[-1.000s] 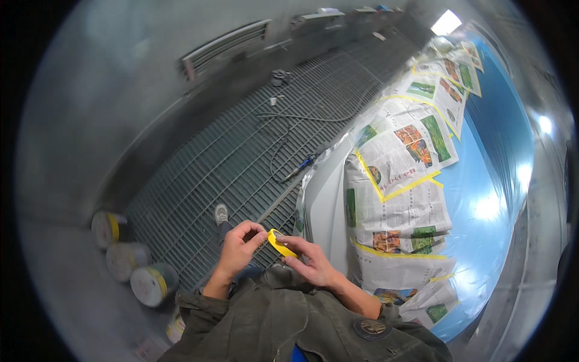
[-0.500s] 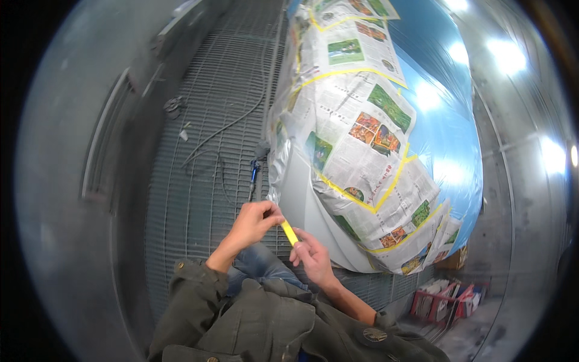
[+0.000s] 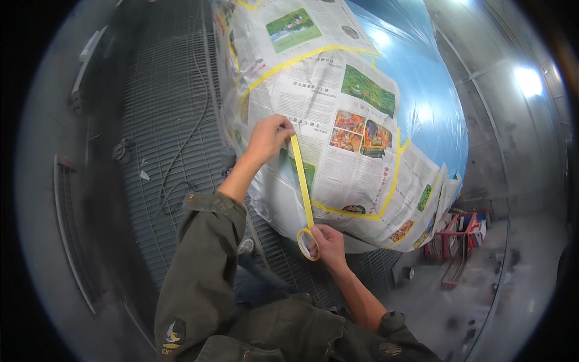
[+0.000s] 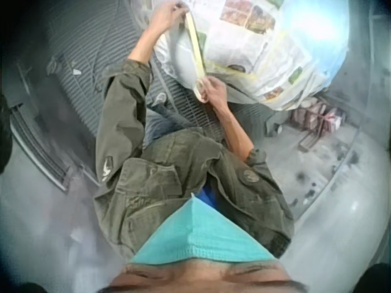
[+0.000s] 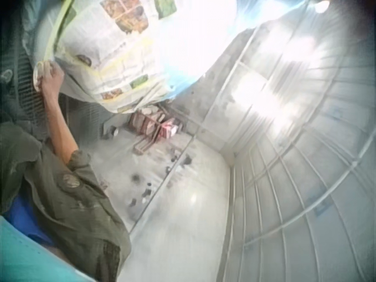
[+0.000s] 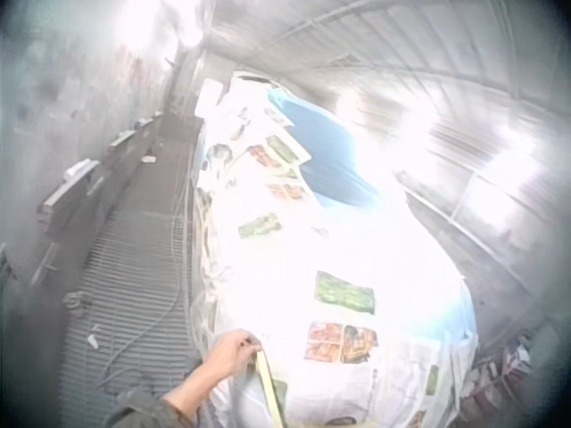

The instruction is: The person spray paints the hood of a car that is masked with newspaper and tape. They apply white paint with a spray gun, then remove the masking tape and newspaper to reveal the painted surface.

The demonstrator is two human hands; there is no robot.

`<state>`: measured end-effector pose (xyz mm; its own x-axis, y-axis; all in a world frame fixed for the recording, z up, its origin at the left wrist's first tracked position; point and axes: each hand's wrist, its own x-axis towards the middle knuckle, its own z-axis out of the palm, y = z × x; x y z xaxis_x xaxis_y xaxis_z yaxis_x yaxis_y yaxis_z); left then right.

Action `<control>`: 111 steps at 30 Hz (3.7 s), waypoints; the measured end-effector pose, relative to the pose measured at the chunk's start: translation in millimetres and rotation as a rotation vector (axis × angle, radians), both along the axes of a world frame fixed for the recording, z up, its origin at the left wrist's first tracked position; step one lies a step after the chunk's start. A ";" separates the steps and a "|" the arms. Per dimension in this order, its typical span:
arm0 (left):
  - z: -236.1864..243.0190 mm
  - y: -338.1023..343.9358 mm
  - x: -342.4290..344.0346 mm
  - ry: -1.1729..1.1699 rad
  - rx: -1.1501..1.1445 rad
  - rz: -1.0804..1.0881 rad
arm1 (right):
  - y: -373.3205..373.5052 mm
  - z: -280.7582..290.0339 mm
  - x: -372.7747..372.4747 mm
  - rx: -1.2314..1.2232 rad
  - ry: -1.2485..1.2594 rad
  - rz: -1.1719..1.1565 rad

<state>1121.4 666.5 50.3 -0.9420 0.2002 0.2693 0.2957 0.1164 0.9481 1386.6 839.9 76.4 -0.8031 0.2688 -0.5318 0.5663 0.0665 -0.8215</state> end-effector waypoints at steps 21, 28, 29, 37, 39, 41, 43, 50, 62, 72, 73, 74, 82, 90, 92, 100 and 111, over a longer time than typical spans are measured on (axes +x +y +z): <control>-10.7 24.8 -48.3 -0.112 0.038 0.076 | -74.8 17.6 -44.5 -0.015 0.042 -0.298; -6.0 23.3 -47.3 -0.076 -0.121 0.107 | -37.4 -18.5 -52.1 0.109 -0.003 -0.463; -5.2 22.8 -46.1 -0.088 -0.146 0.121 | -35.7 -19.8 -54.6 0.110 -0.019 -0.476; -18.2 32.4 3.2 -0.234 -0.208 0.233 | -27.9 -31.4 -64.4 0.100 -0.092 -0.527; -25.4 39.5 39.4 -0.347 -0.145 0.185 | -28.2 -30.7 -65.6 0.089 -0.085 -0.521; -51.5 52.6 75.4 -0.348 -0.059 0.130 | -29.5 -27.5 -67.8 0.087 -0.092 -0.506; -61.7 65.1 102.1 -0.463 -0.045 0.122 | -28.3 -27.3 -66.6 0.077 -0.091 -0.515; -56.6 63.7 108.3 -0.516 -0.068 0.071 | -30.8 -23.0 -64.8 -0.210 -0.116 -0.743; -76.1 59.7 142.2 -0.370 -0.234 -0.063 | 21.0 -25.6 74.9 -0.425 -0.335 -0.777; -56.2 71.6 116.1 -0.494 0.197 -0.233 | 16.6 -26.6 65.3 -0.313 -0.304 -0.654; -52.2 70.6 105.5 -0.682 0.179 -0.338 | 15.3 -26.5 63.9 -0.301 -0.299 -0.625; -47.7 67.3 91.1 -0.902 0.333 -0.412 | 13.6 -25.2 62.1 -0.289 -0.293 -0.596; -18.8 52.5 13.8 -0.913 0.652 -0.354 | 14.0 -26.0 61.7 -0.287 -0.301 -0.476; 10.9 53.4 -38.3 -0.841 0.639 -0.201 | 21.2 -26.4 75.0 -0.275 -0.278 -0.451; 10.0 47.9 -63.0 -0.699 0.798 0.008 | 22.0 -23.9 72.9 -0.273 -0.263 -0.417; 2.2 53.2 1.3 -0.679 0.774 0.041 | 29.3 -14.4 81.8 -0.218 -0.253 -0.429; -36.3 41.6 241.5 -0.873 0.170 -0.640 | 13.8 35.1 34.5 -0.226 0.094 -0.248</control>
